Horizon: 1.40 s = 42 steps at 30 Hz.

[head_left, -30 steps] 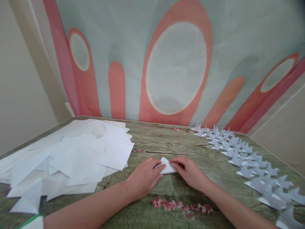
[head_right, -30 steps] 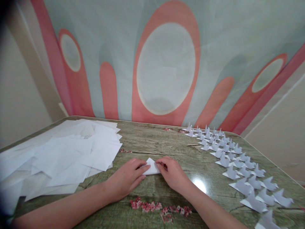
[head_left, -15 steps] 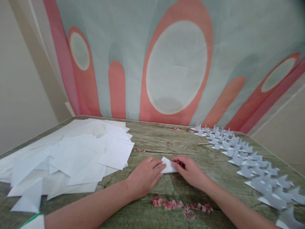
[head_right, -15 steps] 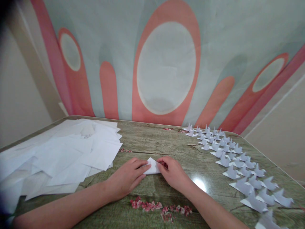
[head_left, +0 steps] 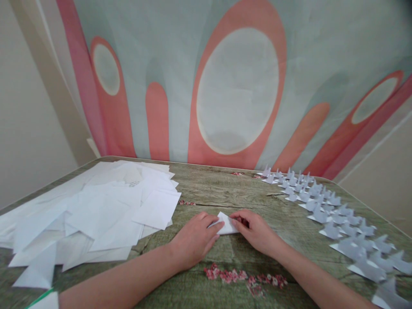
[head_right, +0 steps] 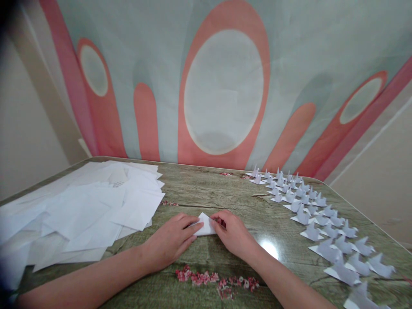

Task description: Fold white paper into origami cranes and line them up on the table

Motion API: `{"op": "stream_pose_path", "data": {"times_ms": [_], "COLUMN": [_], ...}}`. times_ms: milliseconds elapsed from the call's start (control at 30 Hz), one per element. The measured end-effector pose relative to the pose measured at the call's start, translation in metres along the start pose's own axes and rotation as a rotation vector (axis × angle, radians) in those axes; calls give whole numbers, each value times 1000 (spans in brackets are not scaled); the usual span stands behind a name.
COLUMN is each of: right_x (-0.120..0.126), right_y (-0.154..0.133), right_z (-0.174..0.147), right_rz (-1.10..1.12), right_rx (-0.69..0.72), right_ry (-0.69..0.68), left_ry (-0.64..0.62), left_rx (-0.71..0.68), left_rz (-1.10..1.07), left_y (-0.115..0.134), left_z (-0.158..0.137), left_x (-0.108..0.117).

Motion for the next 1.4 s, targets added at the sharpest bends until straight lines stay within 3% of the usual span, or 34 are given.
{"op": "stream_pose_path", "data": {"times_ms": [1400], "right_x": [-2], "right_y": [2], "right_z": [1], "right_rz": [-19], "right_rx": [12], "right_ry": [7], "left_ry": [-31], "left_rx": [-17], "left_rz": [22], "left_y": [-2], "left_z": [3], "left_x": [2]}}
Point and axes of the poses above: each hand's wrist, its own z-axis towards the middle knuckle, its own x-axis out of the back of the hand, y = z × x, the point moved 2 cm from there along z, towards the middle knuckle, and after that the axes turned 8 degrees about x, right-handed, at the moved point
